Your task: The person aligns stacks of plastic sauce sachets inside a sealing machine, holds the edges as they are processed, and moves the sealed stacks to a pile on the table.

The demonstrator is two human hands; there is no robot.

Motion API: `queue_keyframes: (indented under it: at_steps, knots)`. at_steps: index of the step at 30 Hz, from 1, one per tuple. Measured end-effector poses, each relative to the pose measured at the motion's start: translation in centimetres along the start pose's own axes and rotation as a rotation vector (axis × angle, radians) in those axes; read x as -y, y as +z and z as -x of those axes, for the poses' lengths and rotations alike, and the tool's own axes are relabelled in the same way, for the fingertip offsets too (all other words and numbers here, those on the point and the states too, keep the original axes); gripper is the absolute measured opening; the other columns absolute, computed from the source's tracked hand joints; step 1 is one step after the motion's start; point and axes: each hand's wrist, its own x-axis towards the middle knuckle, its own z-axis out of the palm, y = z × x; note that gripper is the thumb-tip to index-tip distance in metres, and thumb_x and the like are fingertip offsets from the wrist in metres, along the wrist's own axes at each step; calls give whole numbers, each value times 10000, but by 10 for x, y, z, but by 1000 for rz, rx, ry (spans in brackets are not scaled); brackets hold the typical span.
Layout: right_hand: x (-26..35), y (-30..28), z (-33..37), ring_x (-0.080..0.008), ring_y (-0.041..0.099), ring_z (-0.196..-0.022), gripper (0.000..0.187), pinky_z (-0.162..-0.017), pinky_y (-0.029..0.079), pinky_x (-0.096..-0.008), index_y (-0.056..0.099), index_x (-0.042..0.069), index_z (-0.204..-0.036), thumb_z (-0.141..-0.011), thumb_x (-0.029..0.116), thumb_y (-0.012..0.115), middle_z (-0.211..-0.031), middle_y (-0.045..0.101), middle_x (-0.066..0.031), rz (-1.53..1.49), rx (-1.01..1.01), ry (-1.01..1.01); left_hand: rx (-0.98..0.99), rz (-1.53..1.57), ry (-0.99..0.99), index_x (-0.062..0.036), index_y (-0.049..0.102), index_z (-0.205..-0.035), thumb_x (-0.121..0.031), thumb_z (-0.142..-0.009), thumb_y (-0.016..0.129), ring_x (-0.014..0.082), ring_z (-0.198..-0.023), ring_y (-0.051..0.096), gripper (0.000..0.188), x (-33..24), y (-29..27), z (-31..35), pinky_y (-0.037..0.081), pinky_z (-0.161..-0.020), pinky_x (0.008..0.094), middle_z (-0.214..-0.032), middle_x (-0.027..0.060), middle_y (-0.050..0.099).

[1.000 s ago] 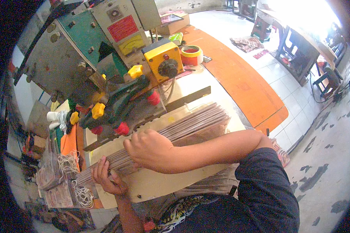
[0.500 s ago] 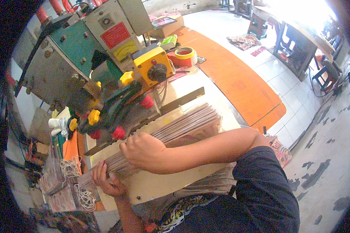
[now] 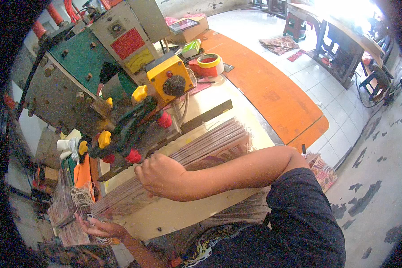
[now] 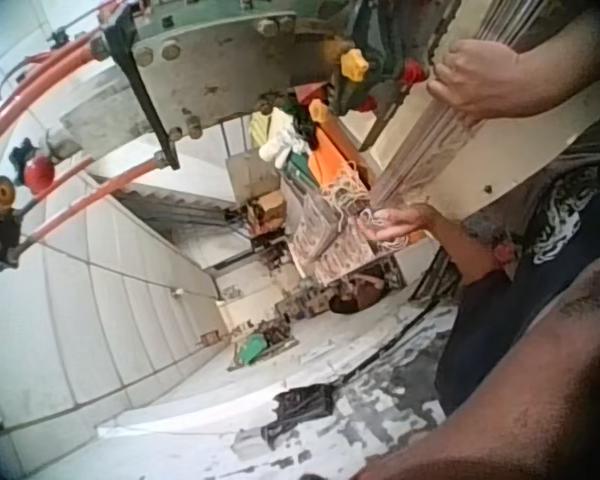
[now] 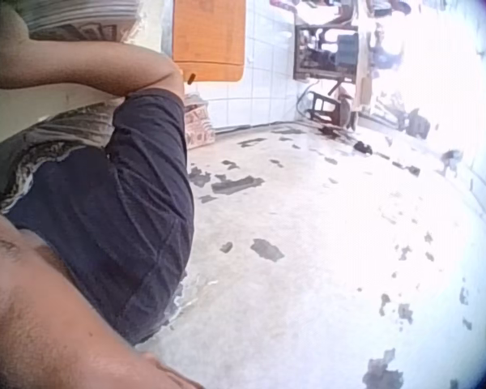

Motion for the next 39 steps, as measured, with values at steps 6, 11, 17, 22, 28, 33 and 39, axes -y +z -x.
queue_keyframes:
  at_steps: [6, 11, 17, 22, 28, 33, 39]
  knots:
    - [1, -1, 0, -231, 664, -706, 625, -646, 507, -344, 562, 24, -940, -699, 550, 798, -775, 631, -58, 13, 7, -2, 26, 185, -570, 15, 463, -1431, -496, -1100, 300, 350, -1375, 495, 629, 40, -16, -9, 408, -1148, 511, -1459, 224, 530]
    - [1, 0, -1, -229, 667, -696, 623, -639, 511, -340, 556, 29, -927, -701, 558, 797, -766, 629, -62, 5, 2, 1, 215, 476, -900, -56, 438, -1479, -639, -1072, 196, 346, -1390, 488, 751, 53, -6, -8, 443, -1126, 511, -1437, 204, 569]
    - [0, -1, -2, -227, 674, -694, 634, -639, 516, -334, 556, 27, -927, -707, 575, 787, -756, 629, -63, 25, 1, 0, 486, 712, -919, -67, 466, -1481, -746, -1020, 218, 312, -1385, 500, 858, 67, -14, -15, 481, -1079, 493, -1418, 207, 587]
    - [2, -2, -3, -227, 679, -700, 645, -647, 519, -333, 559, 24, -938, -705, 580, 786, -763, 631, -65, 34, 24, 2, 399, 680, -920, -80, 592, -1127, -731, -1030, 235, 201, -851, 647, 749, 70, -11, -17, 565, -668, 344, -980, 103, 656]
    - [0, -1, -1, -237, 684, -725, 655, -672, 523, -338, 560, 20, -966, -701, 572, 793, -785, 636, -67, 41, 46, 10, 105, 552, -1035, -131, 489, -787, -707, -1044, 246, 124, -411, 436, 676, 42, 12, -17, 331, -335, 267, -603, -9, 486]
    - [1, -2, -2, -243, 686, -741, 649, -686, 524, -342, 557, 16, -971, -706, 556, 800, -796, 638, -70, 37, 46, 11, 81, 573, -962, -142, 430, -727, -670, -1065, 228, 115, -456, 403, 659, 52, 11, -12, 318, -377, 268, -609, -15, 438]
    - [2, -3, -2, -243, 687, -746, 630, -693, 524, -345, 556, 19, -958, -717, 550, 795, -802, 639, -71, 29, 66, -1, 70, 600, -885, -131, 398, -699, -624, -1086, 209, 118, -566, 424, 654, 80, 7, -5, 381, -499, 277, -649, -11, 405]
